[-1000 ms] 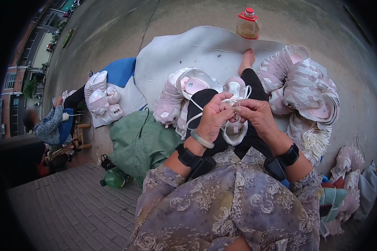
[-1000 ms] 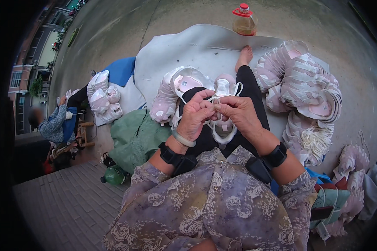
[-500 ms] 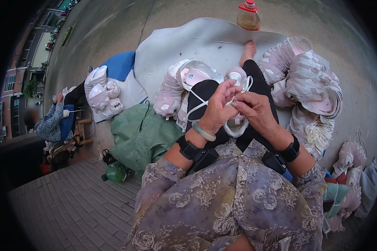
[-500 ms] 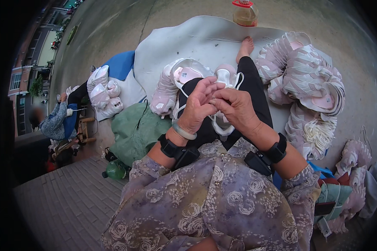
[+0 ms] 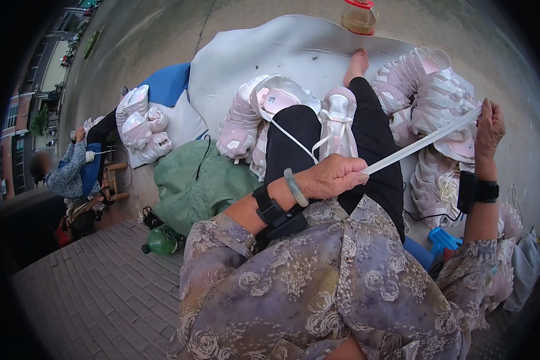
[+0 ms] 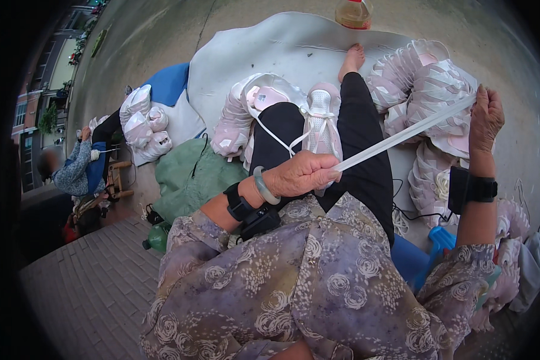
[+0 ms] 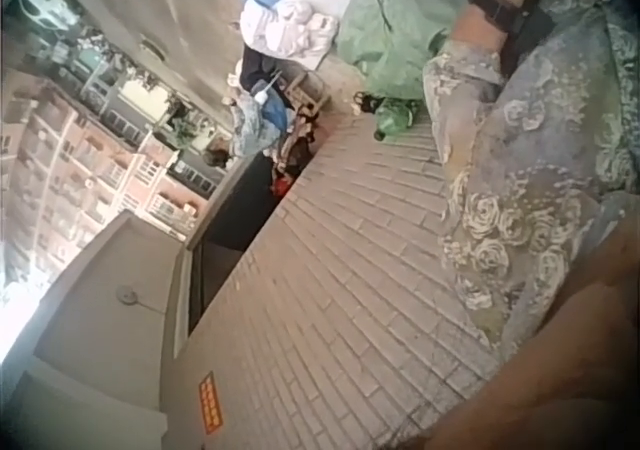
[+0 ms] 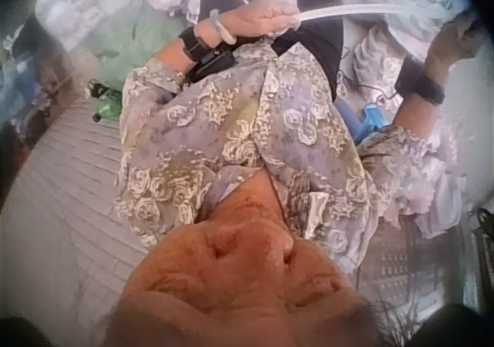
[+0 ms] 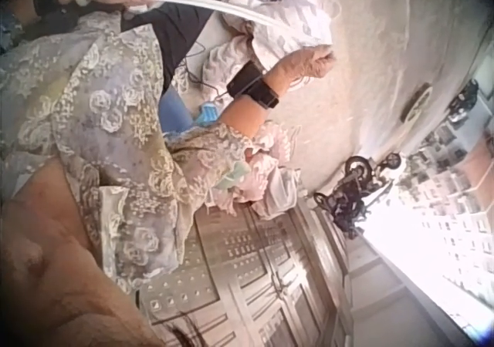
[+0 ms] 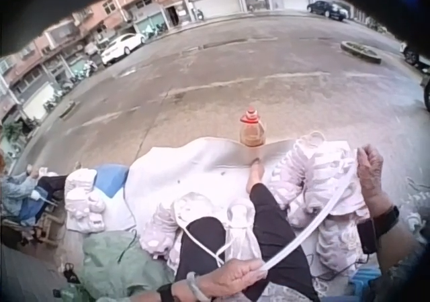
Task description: The recorder is lacing and organizing a batch of pink and white sneakers.
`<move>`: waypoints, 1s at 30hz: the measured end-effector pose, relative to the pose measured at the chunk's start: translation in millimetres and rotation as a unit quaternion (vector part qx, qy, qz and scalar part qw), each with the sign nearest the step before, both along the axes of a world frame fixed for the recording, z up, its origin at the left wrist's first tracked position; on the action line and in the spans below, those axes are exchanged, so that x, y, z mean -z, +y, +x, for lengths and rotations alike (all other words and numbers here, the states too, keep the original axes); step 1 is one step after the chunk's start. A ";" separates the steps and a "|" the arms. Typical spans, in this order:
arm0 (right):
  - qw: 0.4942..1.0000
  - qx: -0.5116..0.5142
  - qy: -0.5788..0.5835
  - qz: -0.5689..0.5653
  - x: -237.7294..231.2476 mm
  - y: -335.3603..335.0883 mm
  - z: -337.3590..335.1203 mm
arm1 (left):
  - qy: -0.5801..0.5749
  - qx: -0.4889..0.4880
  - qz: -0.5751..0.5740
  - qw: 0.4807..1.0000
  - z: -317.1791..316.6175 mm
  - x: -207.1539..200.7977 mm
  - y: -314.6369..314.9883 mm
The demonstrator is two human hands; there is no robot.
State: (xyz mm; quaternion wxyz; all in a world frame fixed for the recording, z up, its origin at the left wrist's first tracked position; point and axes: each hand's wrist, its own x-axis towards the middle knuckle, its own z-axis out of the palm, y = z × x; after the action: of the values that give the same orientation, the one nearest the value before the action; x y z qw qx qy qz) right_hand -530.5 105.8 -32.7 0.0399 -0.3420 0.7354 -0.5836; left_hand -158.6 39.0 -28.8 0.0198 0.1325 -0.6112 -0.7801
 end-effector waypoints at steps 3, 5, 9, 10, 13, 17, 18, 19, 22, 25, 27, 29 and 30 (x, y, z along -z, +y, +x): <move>0.985 0.008 0.079 0.153 38.8 15.3 -15.9 | -0.003 0.007 -0.180 0.984 -0.9 4.0 -1.8; 0.911 -0.093 0.083 0.393 62.7 12.2 1.8 | -0.003 0.023 -0.146 0.989 0.1 5.5 -0.4; 0.869 -0.221 0.225 0.380 88.8 -15.6 69.8 | 0.002 0.021 -0.074 0.997 2.2 -0.8 0.6; 0.875 -0.250 0.168 0.379 81.2 -32.6 91.7 | -0.039 0.021 0.067 0.997 5.4 -3.1 -0.2; 0.890 -0.318 0.065 0.321 71.9 -74.4 142.5 | -0.088 0.009 0.130 0.988 6.1 -9.9 -9.3; 0.873 -0.361 0.070 0.321 87.6 -112.1 176.7 | -0.047 0.009 0.189 0.981 4.2 -1.1 -7.6; 0.855 -0.393 0.044 0.337 88.3 -117.1 180.3 | -0.045 0.013 0.214 0.976 3.6 1.4 -8.4; 0.854 -0.392 0.043 0.340 92.3 -120.4 182.3 | -0.044 0.014 0.218 0.975 2.7 3.0 -8.8; 0.836 -0.421 0.101 0.338 104.2 -127.5 188.4 | -0.020 -0.002 0.312 0.950 -0.7 1.7 -7.1; 0.848 -0.421 0.066 0.314 112.7 -126.2 186.4 | 0.012 0.113 0.358 0.927 -6.8 -14.9 -3.2; 0.842 -0.436 0.060 0.311 114.7 -128.0 185.9 | 0.033 0.138 0.366 0.920 -13.8 -20.4 -6.7; 0.837 -0.450 0.054 0.307 112.9 -127.9 185.6 | 0.035 0.136 0.373 0.917 -21.1 -23.8 -13.6; 0.845 -0.429 0.040 0.317 108.3 -128.3 188.1 | 0.036 0.132 0.377 0.916 -23.0 -23.8 -16.0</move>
State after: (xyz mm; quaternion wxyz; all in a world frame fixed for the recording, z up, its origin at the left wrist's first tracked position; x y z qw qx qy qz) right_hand -342.4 -22.5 -141.0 0.3632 -0.6152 0.6613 -0.2286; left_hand -181.6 23.0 -5.0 -0.1132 0.0202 -0.2826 -0.9523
